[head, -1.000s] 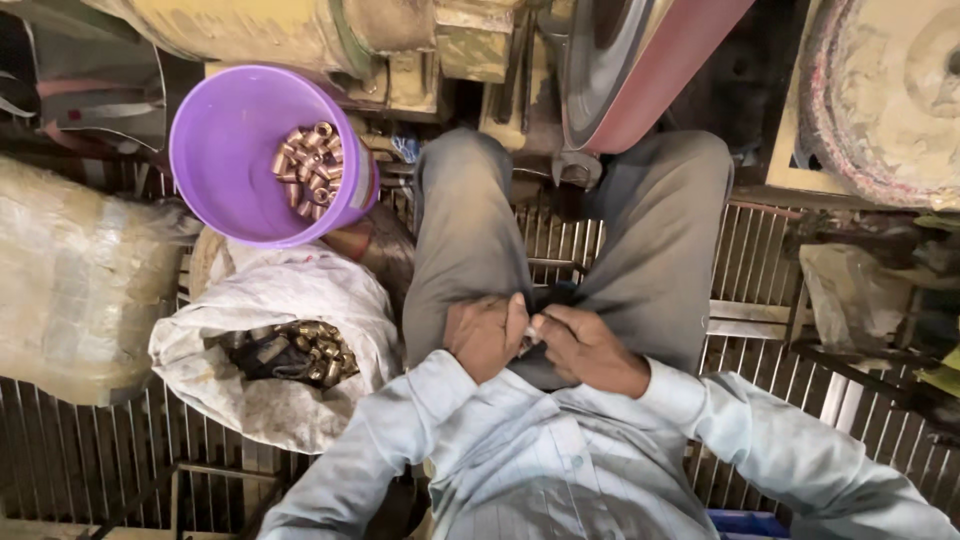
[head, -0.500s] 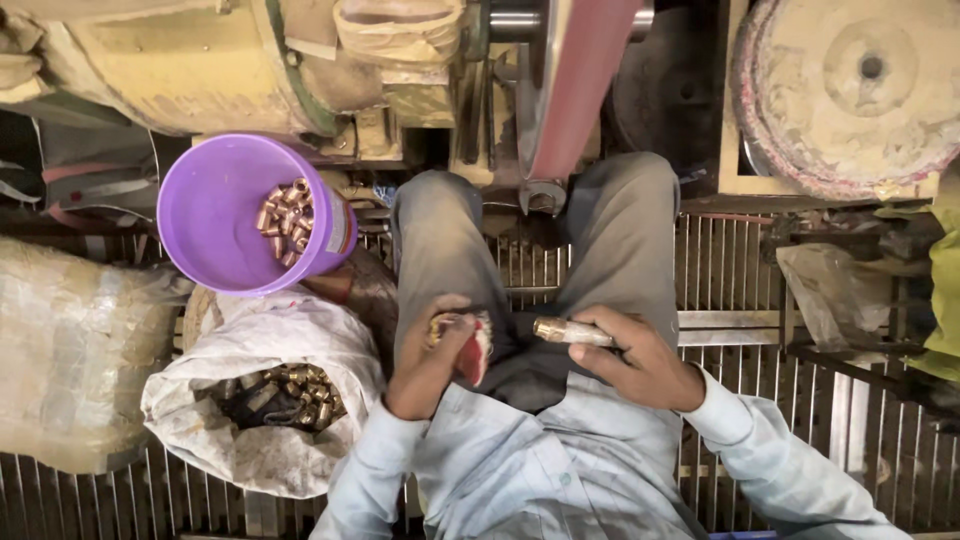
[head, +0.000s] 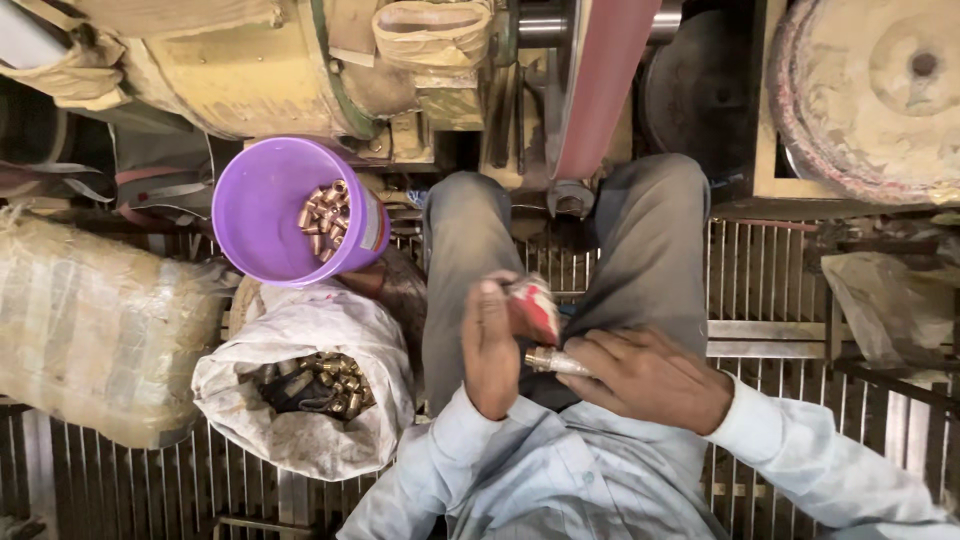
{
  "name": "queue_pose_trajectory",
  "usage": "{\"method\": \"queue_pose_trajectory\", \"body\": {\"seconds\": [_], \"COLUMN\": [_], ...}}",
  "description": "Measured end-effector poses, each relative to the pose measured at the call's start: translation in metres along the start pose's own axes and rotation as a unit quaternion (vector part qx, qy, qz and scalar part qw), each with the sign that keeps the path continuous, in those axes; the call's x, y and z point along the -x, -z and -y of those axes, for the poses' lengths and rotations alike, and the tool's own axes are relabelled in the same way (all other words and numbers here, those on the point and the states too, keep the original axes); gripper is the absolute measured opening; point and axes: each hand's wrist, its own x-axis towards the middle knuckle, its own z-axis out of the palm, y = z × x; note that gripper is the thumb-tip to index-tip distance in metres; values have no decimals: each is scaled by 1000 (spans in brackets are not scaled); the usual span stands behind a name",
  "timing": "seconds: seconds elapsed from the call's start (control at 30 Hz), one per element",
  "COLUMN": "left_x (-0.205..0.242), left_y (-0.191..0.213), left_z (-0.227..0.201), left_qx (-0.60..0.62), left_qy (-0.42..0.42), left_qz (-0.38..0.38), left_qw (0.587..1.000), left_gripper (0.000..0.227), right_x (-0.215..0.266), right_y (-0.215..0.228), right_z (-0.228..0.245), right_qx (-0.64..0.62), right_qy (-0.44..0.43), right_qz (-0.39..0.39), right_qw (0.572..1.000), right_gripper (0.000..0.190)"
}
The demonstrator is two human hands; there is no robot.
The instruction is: The person sits on a metal grate floor and repeatedly picks up small brass-colored metal parts from a white sack. They hold each part against a vertical belt sander to polish it, then place the finished part into a purple bucket. The process is repeated continuously.
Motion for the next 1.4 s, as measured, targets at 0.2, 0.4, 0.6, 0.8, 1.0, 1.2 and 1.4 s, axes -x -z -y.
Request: {"method": "queue_pose_trajectory", "body": {"seconds": [0.2,0.4,0.6,0.8,1.0,1.2,1.4], "left_x": [5,28,72,98,101,116,114], "left_y": [1,5,1,-1,-4,-10,-3], "left_z": [-1,-9,-3,-5,-7,-2,3], "left_qx": [17,-3,-31,-123,-179,-250,-269], "left_qy": [93,44,88,103,80,107,98], "left_qz": [119,201,153,119,110,124,164], "left_qw": [988,979,984,980,974,954,944], "left_gripper": [34,30,25,28,27,21,18], "right_x": [-5,3,44,74,87,101,95], "right_y": [-1,-4,-30,-56,-67,-78,-77], "right_z": [8,4,15,25,28,37,39], "right_qx": [32,7,-28,-173,-273,-298,-313], "right_qy": [82,131,139,9,-17,1,-6], "right_qz": [47,100,81,175,142,184,168], "right_qw": [995,986,987,969,951,937,935], "right_gripper": [36,35,35,41,33,31,29]}}
